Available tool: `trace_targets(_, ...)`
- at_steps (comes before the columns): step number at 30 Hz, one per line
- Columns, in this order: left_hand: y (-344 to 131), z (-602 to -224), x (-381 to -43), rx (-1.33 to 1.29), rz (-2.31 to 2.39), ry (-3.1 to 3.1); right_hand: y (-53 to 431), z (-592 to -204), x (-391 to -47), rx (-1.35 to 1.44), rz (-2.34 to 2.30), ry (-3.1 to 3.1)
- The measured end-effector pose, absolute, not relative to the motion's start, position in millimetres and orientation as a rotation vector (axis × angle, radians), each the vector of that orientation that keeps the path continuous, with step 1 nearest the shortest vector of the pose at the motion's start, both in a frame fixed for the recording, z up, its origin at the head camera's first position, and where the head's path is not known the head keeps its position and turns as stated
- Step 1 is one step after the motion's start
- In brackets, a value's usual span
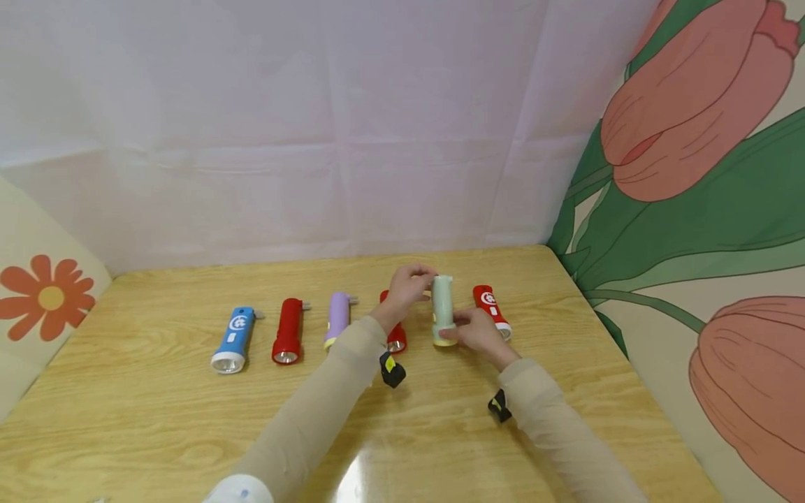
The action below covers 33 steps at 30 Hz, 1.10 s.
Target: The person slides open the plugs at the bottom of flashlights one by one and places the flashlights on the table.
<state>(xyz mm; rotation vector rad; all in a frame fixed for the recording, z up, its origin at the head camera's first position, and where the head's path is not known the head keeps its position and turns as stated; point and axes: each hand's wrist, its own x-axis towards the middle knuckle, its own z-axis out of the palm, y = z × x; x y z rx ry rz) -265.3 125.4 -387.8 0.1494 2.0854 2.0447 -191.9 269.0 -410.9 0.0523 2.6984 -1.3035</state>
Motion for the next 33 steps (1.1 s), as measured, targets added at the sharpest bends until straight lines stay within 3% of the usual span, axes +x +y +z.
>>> trace_targets(21, 123.9, -385.8, -264.9, 0.092, 2.057, 2.007, 268.2, -412.0, -193.4, 0.022, -1.27, 2.729)
trace_targets(33, 123.7, -387.0, -260.2, 0.259, 2.046, 2.041, 275.2, -415.8, -195.0, -0.114, -1.263, 2.731)
